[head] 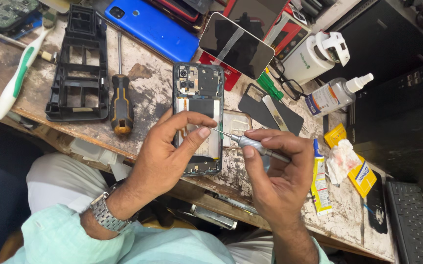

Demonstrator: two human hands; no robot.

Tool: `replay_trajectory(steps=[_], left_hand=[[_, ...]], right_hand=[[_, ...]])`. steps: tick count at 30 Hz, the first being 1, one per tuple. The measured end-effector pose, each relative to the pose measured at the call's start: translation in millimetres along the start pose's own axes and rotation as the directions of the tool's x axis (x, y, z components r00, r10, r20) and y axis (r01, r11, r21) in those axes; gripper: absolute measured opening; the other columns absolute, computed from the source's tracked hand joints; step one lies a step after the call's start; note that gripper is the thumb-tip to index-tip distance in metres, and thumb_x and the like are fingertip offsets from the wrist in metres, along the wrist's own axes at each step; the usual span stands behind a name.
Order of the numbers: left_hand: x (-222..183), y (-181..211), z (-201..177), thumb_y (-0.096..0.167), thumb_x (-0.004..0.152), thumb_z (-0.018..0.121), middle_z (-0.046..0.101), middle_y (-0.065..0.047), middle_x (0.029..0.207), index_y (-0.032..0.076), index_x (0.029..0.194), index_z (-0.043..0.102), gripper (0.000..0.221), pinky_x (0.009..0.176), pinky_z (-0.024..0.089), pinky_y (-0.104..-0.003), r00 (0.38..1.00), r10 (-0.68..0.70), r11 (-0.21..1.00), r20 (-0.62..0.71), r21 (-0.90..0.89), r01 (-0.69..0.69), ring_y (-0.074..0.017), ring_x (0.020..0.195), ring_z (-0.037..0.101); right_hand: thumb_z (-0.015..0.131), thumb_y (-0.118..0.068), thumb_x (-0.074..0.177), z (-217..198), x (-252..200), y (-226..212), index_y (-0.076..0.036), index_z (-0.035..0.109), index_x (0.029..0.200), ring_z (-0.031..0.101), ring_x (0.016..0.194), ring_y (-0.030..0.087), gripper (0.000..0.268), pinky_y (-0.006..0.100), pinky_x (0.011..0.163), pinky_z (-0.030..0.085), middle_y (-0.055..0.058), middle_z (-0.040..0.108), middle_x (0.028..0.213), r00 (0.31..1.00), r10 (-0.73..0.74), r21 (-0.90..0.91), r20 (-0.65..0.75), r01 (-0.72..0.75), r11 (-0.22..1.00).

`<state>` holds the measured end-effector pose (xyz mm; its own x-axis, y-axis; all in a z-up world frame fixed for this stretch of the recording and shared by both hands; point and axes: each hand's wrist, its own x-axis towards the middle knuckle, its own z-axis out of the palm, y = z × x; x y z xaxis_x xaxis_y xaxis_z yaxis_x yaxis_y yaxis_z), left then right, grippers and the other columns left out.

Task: The person uses a precision screwdriver to unscrew and remove a metal bracket from the internal chassis of a disassembled smartphone. The person holds the phone in one hand and manipulates the screwdriver with the other, working on the area near the camera module.

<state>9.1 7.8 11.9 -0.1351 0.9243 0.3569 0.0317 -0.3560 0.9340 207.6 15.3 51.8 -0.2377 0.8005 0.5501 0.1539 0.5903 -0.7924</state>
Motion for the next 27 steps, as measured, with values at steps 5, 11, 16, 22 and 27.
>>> replay_trajectory(steps=[5, 11, 16, 22, 27], left_hand=[[-1.4, 11.6, 0.0, 0.015, 0.101, 0.063, 0.070, -0.007, 0.105, 0.008, 0.121, 0.072, 0.023, 0.082, 0.055, -0.029, 1.000, 0.020, 0.998, -0.010, 0.053, -0.019, -0.0141, 0.096, 0.069], [-3.8, 17.7, 1.5, 0.009, 0.092, 0.058, 0.072, -0.008, 0.099, 0.012, 0.119, 0.075, 0.032, 0.068, 0.056, -0.031, 0.992, -0.087, 0.986, 0.093, 0.149, 0.072, -0.0165, 0.079, 0.072], [-4.6, 15.9, 2.1, 0.008, 0.092, 0.057, 0.072, -0.008, 0.104, 0.010, 0.119, 0.073, 0.032, 0.072, 0.059, -0.030, 0.991, -0.049, 0.989, 0.126, 0.143, 0.031, -0.0169, 0.086, 0.076], [-5.0, 16.1, 3.2, 0.007, 0.093, 0.056, 0.073, -0.010, 0.108, 0.008, 0.118, 0.073, 0.031, 0.071, 0.060, -0.032, 0.991, -0.022, 0.992, 0.134, 0.129, 0.005, -0.0188, 0.088, 0.077], [-2.9, 17.3, 2.1, 0.006, 0.092, 0.054, 0.072, -0.010, 0.108, 0.008, 0.118, 0.073, 0.032, 0.069, 0.061, -0.031, 0.989, -0.046, 0.992, 0.141, 0.122, 0.028, -0.0185, 0.086, 0.077]], right_hand=[[0.065, 0.011, 0.101, -9.0, 7.9, -5.5, -0.002, 0.044, 0.119, 0.068, 0.115, 0.020, 0.031, 0.030, 0.099, 0.060, 0.020, 0.064, 0.123, 0.997, -0.068, -0.068, -0.028, 0.066, 0.996], [0.068, 0.011, 0.100, -18.6, 19.3, -16.4, -0.001, 0.046, 0.118, 0.069, 0.113, 0.021, 0.032, 0.030, 0.098, 0.059, 0.021, 0.066, 0.116, 0.988, -0.134, -0.216, 0.074, 0.148, 0.965], [0.074, 0.007, 0.096, -12.3, 32.6, -29.5, -0.003, 0.050, 0.114, 0.074, 0.105, 0.021, 0.031, 0.030, 0.087, 0.062, 0.017, 0.071, 0.112, 0.951, -0.227, -0.404, 0.209, 0.295, 0.866], [0.076, 0.003, 0.096, -4.7, 42.4, -34.7, -0.005, 0.051, 0.112, 0.077, 0.105, 0.023, 0.031, 0.031, 0.086, 0.062, 0.015, 0.073, 0.111, 0.916, -0.273, -0.480, 0.293, 0.388, 0.787], [0.076, 0.002, 0.098, -11.2, 49.0, -29.0, -0.005, 0.050, 0.111, 0.076, 0.107, 0.023, 0.030, 0.031, 0.084, 0.063, 0.014, 0.073, 0.109, 0.908, -0.295, -0.533, 0.298, 0.415, 0.738]])
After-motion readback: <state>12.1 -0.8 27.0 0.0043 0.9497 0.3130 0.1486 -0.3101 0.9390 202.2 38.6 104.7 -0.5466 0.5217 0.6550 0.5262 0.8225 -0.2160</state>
